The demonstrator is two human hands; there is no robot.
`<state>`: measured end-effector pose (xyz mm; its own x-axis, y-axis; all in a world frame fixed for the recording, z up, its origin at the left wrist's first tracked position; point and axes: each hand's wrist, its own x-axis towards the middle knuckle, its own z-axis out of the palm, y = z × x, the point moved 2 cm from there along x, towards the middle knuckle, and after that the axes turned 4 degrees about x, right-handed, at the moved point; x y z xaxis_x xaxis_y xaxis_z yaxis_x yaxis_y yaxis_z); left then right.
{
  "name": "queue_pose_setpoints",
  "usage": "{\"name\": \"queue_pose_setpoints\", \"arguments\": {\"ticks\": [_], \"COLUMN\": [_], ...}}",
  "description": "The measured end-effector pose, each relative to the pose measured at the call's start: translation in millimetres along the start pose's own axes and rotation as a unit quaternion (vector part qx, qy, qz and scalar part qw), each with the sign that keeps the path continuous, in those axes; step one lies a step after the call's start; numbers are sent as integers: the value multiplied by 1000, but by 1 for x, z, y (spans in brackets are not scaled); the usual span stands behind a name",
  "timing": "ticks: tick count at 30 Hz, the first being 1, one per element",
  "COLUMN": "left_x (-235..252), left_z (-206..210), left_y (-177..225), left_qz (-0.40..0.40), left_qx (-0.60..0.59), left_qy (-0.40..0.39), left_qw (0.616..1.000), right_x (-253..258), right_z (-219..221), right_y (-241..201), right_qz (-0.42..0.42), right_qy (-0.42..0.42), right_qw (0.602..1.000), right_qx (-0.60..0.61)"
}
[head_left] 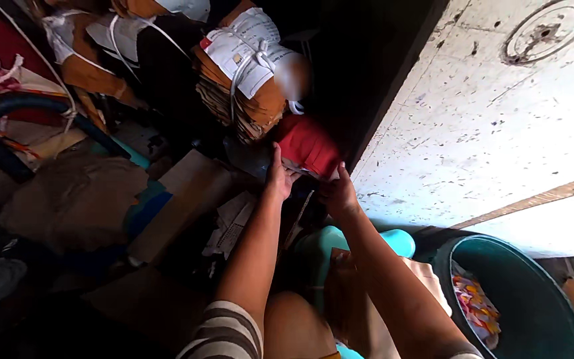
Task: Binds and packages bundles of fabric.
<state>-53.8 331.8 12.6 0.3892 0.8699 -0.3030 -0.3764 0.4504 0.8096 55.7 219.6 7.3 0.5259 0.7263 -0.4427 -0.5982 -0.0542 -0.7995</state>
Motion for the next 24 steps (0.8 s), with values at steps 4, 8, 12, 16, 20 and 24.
{"name": "queue_pose_setpoints", "arguments": {"ticks": [4,8,12,16,20,24], "left_x": [15,29,36,37,32,14], "left_z": [-16,-17,-13,-7,-10,-17], "left_y": [15,32,39,38,36,36], "left_qz": [5,15,29,23,3,-38], "left_qx": [-18,38,158,220,207,189], "left_qy": [4,27,5,-11,-27,-43], "left_qw": [1000,999,987,975,978,980], "right_x": [14,25,33,31,26,16], "right_z": [13,23,27,27,25,20], "right_y": [1,-1,-5,-7,-7,-5], "right_qz": [-47,-116,-114,-100,-82,-49], "right_qy": [9,-14,-19,1,19,1], "right_qw": [993,975,973,975,975,976], "right_qx": [104,189,200,200,205,212]}}
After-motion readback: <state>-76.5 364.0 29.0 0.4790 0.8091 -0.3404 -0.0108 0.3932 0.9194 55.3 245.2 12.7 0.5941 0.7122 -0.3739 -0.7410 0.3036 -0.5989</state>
